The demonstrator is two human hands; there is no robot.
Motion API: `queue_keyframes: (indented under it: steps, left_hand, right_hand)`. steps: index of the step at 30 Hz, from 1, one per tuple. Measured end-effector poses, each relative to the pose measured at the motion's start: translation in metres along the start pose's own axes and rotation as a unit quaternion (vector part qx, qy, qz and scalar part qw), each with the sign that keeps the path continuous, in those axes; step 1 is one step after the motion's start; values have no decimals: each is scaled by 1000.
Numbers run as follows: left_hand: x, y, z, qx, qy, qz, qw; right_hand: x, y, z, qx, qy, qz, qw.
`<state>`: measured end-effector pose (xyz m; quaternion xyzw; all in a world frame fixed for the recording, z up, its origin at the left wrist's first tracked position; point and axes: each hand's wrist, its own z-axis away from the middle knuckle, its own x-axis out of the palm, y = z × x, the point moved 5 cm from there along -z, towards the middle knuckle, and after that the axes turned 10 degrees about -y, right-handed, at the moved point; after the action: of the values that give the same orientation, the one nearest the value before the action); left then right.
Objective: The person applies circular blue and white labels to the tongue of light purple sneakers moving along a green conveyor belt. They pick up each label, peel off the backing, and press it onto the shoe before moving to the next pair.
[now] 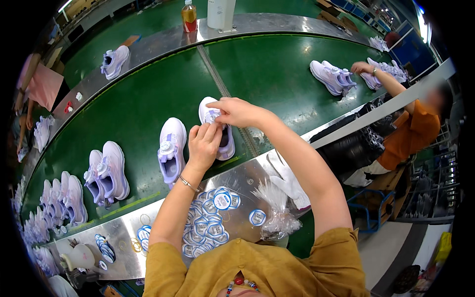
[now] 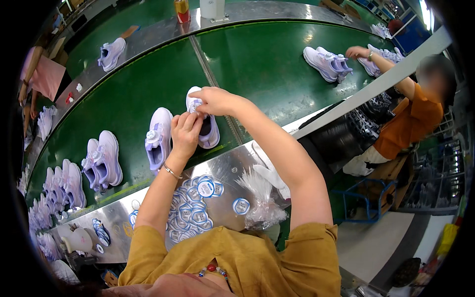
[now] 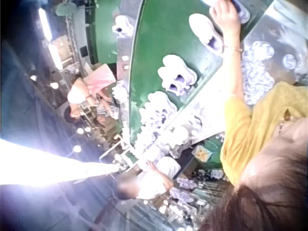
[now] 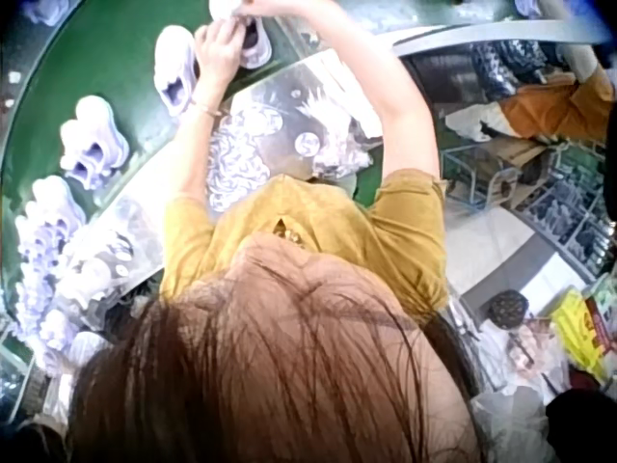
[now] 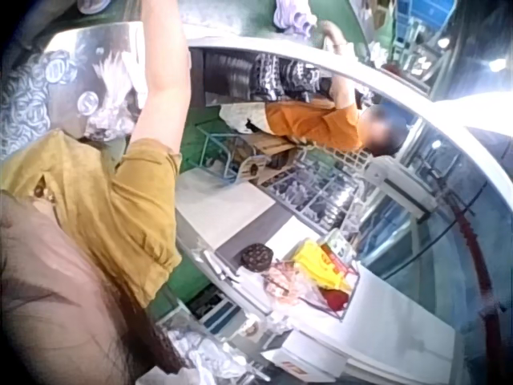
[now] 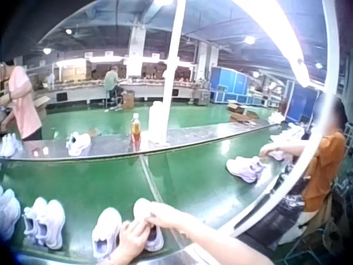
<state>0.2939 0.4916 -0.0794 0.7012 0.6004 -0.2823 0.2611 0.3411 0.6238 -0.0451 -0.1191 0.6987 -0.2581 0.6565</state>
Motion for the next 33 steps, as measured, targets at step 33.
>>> queue_keyframes:
  steps: [33]
  left_hand:
    - [-5, -11, 29, -8, 10, -9, 1000]
  right_hand:
    - [25, -20, -12, 76, -10, 54, 996]
